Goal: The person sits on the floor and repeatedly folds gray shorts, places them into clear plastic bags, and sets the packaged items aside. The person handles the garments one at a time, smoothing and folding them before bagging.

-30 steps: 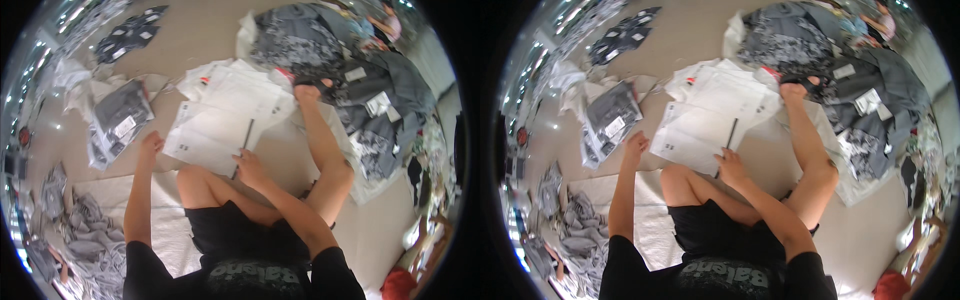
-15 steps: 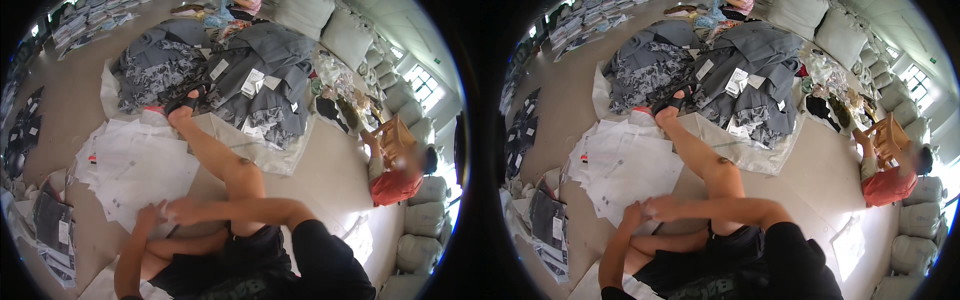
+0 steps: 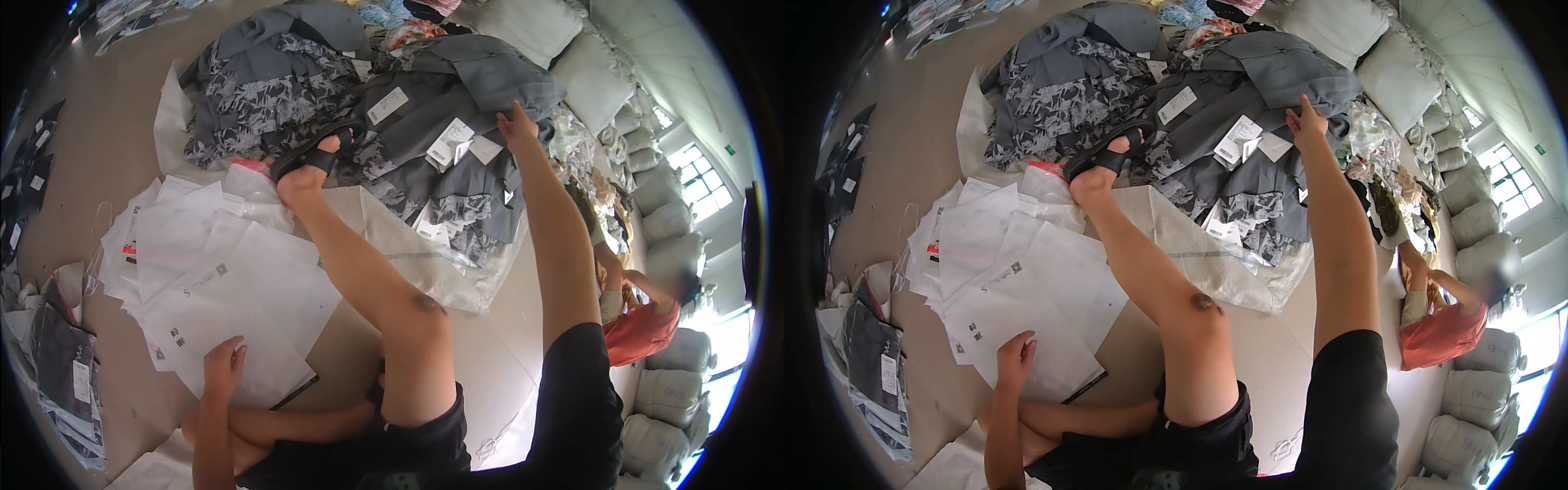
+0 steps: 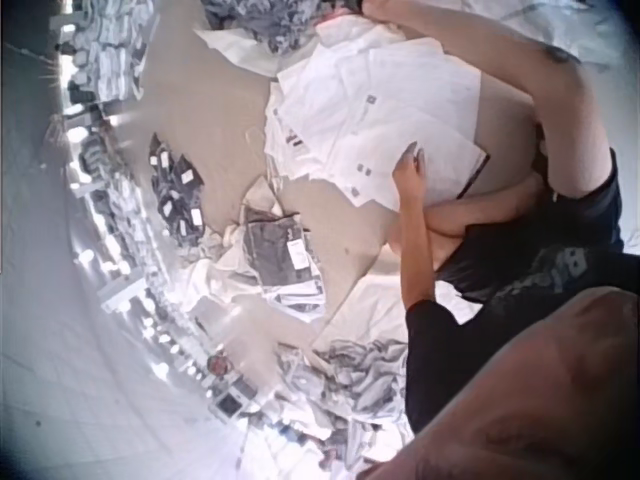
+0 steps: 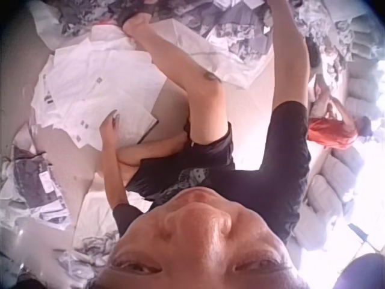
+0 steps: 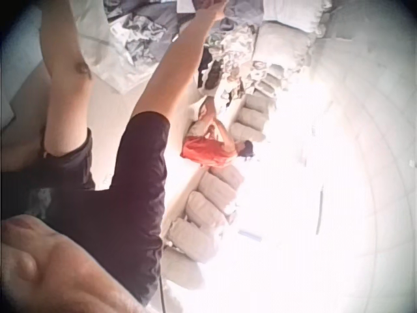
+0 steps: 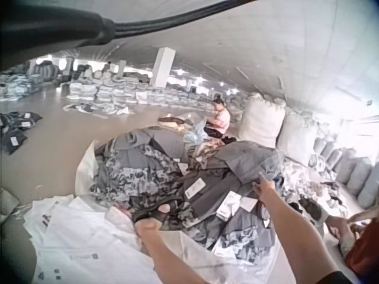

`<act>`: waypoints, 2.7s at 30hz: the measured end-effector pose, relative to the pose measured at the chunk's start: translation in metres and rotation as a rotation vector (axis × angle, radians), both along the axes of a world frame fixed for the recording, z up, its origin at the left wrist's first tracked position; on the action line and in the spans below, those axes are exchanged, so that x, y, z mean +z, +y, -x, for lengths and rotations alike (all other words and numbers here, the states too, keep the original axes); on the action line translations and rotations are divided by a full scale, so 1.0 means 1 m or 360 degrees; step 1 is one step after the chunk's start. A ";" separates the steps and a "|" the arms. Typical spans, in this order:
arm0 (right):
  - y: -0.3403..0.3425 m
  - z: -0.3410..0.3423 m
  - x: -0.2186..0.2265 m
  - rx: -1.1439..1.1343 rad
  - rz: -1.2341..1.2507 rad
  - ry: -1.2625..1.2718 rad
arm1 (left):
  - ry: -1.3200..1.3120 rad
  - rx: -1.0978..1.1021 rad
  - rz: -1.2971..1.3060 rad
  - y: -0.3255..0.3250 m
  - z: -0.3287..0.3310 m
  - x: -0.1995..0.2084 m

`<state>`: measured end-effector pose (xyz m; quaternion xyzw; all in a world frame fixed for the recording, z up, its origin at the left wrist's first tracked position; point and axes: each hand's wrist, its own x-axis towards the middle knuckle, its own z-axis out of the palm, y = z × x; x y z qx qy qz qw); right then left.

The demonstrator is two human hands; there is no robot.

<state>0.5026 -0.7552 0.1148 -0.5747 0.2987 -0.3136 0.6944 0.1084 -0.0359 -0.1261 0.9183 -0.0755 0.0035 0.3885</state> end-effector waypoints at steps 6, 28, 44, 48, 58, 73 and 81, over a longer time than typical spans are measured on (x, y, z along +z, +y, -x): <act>0.008 -0.025 0.015 0.0236 0.0334 0.0478 | -0.0164 0.0044 0.0110 -0.007 -0.007 0.008; -0.061 -0.050 0.022 0.0048 0.0592 0.0160 | 0.0009 0.0163 -0.0025 -0.005 0.005 -0.002; 0.130 -0.014 0.110 0.0838 0.0629 -0.1015 | 0.0528 0.0260 0.0695 -0.045 0.015 -0.001; 0.360 0.114 0.112 0.1019 0.0801 -0.1314 | 0.0436 0.0032 0.1511 -0.072 0.004 0.058; 0.504 0.395 -0.076 0.2418 0.0669 -0.0921 | 0.0317 0.0595 0.2238 -0.056 -0.029 0.060; 0.356 0.157 -0.169 0.1978 0.3264 0.0524 | 0.0041 0.0080 -0.0705 -0.211 -0.073 -0.028; 0.343 0.145 -0.183 0.2331 0.3051 0.0267 | -0.0455 -0.0075 -0.0343 -0.165 -0.053 -0.025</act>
